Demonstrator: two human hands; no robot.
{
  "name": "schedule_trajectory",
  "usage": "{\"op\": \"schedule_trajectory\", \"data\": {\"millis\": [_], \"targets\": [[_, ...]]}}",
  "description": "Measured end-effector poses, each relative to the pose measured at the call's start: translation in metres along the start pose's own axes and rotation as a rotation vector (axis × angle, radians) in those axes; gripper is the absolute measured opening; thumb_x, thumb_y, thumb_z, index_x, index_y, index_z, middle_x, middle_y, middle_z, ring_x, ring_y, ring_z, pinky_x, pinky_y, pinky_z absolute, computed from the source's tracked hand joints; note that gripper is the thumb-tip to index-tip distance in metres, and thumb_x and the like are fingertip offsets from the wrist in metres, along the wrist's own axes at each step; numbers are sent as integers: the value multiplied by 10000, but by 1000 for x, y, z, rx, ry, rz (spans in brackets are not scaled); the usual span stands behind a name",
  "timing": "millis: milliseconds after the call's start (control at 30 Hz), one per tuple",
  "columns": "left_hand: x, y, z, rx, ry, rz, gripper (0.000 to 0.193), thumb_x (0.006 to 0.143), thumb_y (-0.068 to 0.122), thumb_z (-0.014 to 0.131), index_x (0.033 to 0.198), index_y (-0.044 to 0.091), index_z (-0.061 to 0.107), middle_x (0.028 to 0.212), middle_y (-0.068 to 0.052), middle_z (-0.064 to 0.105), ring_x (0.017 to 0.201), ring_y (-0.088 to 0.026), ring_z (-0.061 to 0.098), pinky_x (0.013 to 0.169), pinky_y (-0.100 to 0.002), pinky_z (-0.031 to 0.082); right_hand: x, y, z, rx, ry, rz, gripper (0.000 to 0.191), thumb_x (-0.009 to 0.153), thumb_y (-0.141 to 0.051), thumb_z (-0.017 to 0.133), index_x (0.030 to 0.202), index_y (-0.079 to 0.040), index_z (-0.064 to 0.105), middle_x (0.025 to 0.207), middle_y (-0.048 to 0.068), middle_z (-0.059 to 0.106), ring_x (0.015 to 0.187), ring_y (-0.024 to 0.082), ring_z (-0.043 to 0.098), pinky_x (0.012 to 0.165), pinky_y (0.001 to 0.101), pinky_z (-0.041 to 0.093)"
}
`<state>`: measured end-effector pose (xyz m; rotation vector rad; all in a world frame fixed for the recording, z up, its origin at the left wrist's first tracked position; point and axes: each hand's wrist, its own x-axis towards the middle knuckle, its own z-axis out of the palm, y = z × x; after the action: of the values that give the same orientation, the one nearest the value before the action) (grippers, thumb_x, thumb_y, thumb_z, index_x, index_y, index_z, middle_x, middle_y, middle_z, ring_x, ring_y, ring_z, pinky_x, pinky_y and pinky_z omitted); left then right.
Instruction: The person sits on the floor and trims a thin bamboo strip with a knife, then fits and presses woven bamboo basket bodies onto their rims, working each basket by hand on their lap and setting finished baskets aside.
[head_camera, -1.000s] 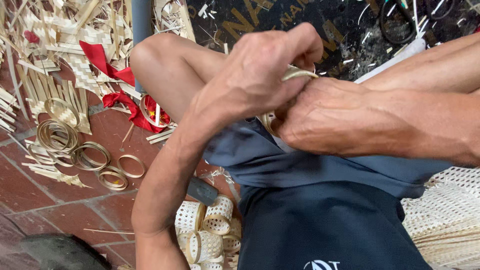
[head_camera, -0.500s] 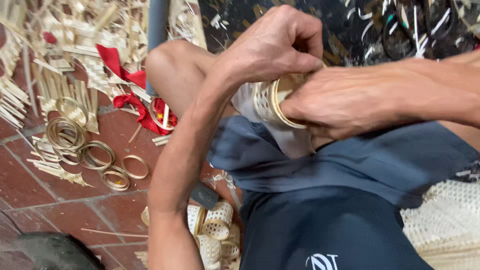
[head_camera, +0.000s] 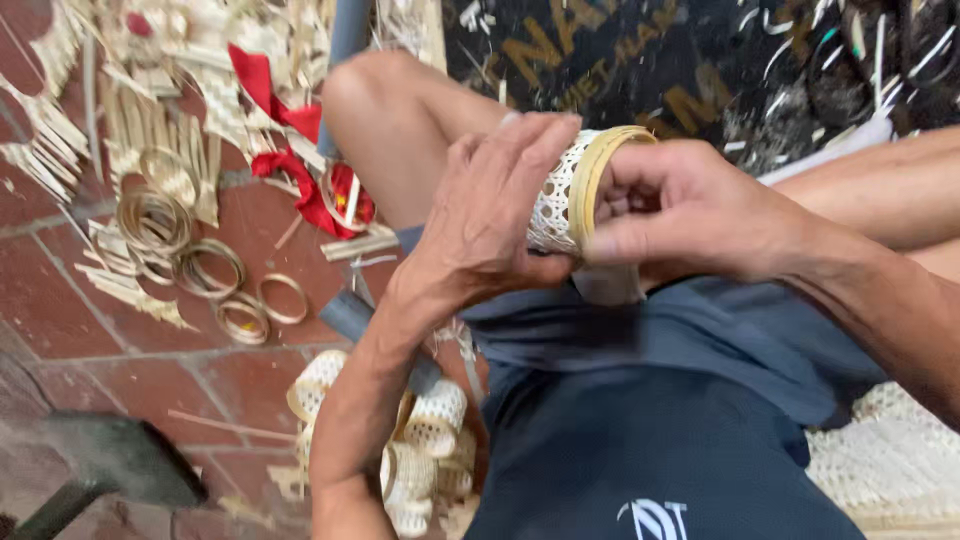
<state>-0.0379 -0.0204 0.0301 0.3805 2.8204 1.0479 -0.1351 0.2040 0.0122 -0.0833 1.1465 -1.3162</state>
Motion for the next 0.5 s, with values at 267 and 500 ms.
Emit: {"op": "schedule_trajectory", "data": {"millis": [267,500], "targets": [[13,4,27,57,79,52,1196,620,424,937,1558,46,298,1448,-173,512,1352,-340,517,1118,-522,367,1,17,-17,-314,19,-283,310,791,-104,853,1037,-34,677,892,-21,646,806,55,565,688,243,486],[16,1,30,-23,71,84,1118,691,324,951,1565,70,302,1403,-184,526,1304,-365,536,1130,-482,413,6,24,-17,-121,-12,-310,377,819,-91,857,1125,-1,654,964,-11,665,881,59,603,761,238,515]]}}
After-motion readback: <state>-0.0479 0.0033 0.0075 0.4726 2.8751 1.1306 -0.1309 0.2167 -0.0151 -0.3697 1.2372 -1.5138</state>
